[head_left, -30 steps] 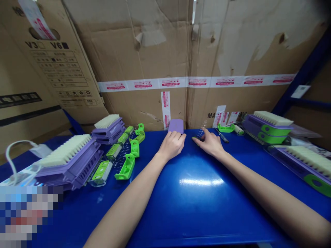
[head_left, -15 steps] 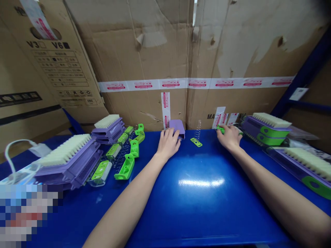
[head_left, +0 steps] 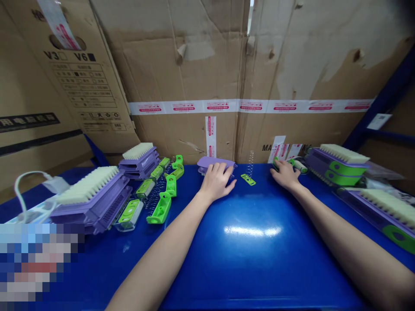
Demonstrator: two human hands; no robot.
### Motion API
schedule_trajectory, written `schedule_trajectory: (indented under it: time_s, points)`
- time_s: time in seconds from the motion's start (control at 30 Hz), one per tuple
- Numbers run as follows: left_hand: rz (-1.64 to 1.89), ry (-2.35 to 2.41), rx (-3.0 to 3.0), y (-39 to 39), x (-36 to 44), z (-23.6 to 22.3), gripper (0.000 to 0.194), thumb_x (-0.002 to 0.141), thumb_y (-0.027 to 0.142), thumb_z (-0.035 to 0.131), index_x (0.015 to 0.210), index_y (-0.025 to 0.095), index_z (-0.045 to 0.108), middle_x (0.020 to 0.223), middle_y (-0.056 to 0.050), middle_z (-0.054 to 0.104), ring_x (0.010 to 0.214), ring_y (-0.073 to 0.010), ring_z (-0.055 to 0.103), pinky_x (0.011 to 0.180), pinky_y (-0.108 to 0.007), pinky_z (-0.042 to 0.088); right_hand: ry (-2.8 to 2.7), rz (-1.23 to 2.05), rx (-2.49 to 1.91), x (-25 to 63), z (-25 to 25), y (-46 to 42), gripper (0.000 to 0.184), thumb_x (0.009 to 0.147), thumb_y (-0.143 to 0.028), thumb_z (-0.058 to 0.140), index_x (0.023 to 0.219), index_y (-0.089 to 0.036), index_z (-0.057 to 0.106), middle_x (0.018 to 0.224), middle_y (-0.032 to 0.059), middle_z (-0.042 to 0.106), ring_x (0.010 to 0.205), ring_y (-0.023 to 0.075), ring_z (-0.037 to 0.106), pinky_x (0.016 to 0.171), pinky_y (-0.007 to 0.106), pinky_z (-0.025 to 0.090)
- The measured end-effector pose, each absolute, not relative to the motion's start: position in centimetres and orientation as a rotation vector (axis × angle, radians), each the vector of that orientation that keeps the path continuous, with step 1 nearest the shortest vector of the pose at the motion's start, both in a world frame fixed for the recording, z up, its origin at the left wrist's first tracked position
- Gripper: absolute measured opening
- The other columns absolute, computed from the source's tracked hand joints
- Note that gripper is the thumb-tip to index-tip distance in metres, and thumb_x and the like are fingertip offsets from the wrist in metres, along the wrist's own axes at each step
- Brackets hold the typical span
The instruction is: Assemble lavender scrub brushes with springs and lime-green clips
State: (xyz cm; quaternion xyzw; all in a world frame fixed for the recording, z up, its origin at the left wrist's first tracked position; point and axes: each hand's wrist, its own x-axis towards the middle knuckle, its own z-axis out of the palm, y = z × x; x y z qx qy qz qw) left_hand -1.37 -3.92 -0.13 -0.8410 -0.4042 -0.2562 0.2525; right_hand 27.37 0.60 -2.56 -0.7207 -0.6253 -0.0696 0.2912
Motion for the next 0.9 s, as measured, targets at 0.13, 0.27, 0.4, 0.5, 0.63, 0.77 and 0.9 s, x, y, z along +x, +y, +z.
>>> schedule_trajectory:
  time_s: [0.13,0.27,0.4,0.5,0.63,0.77,0.9]
  points:
    - [-0.748,-1.163,-2.229,-3.5,-1.5,-0.5,0.057,0.084,0.049,0.045,0.126,0.012,0.049,0.132,-0.019,0.045,0.124,-0.0333,0.037,0.101,-0.049,0.027,-1.442,-0.375,-1.711,27.0,-1.5,0.2,0.048,0.077,-0.036,0.047,0.118,-0.013,0.058,0.111,0.0162,0.056,0.108,0.0308,0.05,0.091,0.05,0.038]
    - [-0.674,-1.355,-2.198,-3.0,-1.5,-1.0,0.064,0.081,0.054,0.048,0.13,0.013,0.044,0.135,-0.02,0.046,0.126,-0.0329,0.038,0.106,-0.054,0.019,-1.373,-0.47,-1.462,26.3,-0.5,-0.3,0.043,0.075,-0.034,0.051,0.11,-0.012,0.061,0.104,0.0149,0.056,0.098,0.0265,0.055,0.088,0.04,0.044]
    - [-0.639,-1.41,-2.185,-2.9,-1.5,-1.2,0.061,0.083,0.051,0.048,0.13,0.013,0.043,0.135,-0.02,0.045,0.125,-0.0329,0.039,0.104,-0.055,0.021,-1.376,-0.414,-1.44,26.0,-0.8,-0.4,0.039,0.072,-0.023,0.049,0.106,-0.009,0.064,0.099,0.015,0.057,0.091,0.025,0.058,0.087,0.038,0.046]
    - [-0.634,-1.399,-2.17,-3.1,-1.5,-0.9,0.057,0.084,0.048,0.048,0.129,0.014,0.044,0.133,-0.02,0.046,0.122,-0.033,0.041,0.101,-0.054,0.025,-1.346,-0.347,-1.443,26.1,-1.0,-0.3,0.041,0.071,-0.022,0.05,0.108,-0.009,0.063,0.097,0.0138,0.056,0.084,0.0231,0.059,0.084,0.037,0.048]
    - [-0.629,-1.39,-2.177,-3.4,-1.7,-0.2,0.055,0.082,0.048,0.052,0.125,0.014,0.048,0.115,-0.018,0.055,0.106,-0.0334,0.048,0.087,-0.047,0.035,-1.328,-0.375,-1.378,25.9,-0.3,-0.8,0.039,0.075,-0.023,0.049,0.111,-0.014,0.06,0.101,0.0126,0.054,0.088,0.0237,0.058,0.085,0.039,0.047]
    - [-0.608,-1.375,-2.182,-3.6,-1.8,0.3,0.055,0.079,0.053,0.054,0.12,0.015,0.051,0.107,-0.017,0.055,0.1,-0.032,0.048,0.082,-0.044,0.035,-1.415,-0.495,-1.336,24.2,0.9,-2.1,0.038,0.081,-0.023,0.045,0.118,-0.018,0.055,0.104,0.0126,0.053,0.098,0.0256,0.055,0.086,0.042,0.043]
    - [-0.664,-1.351,-2.189,-3.6,-1.7,0.1,0.06,0.077,0.062,0.051,0.113,0.014,0.055,0.109,-0.017,0.056,0.103,-0.0323,0.048,0.089,-0.047,0.032,-1.502,-0.634,-1.32,21.9,1.7,-3.6,0.037,0.086,-0.022,0.043,0.122,-0.024,0.053,0.105,0.0112,0.054,0.105,0.0259,0.052,0.091,0.045,0.036]
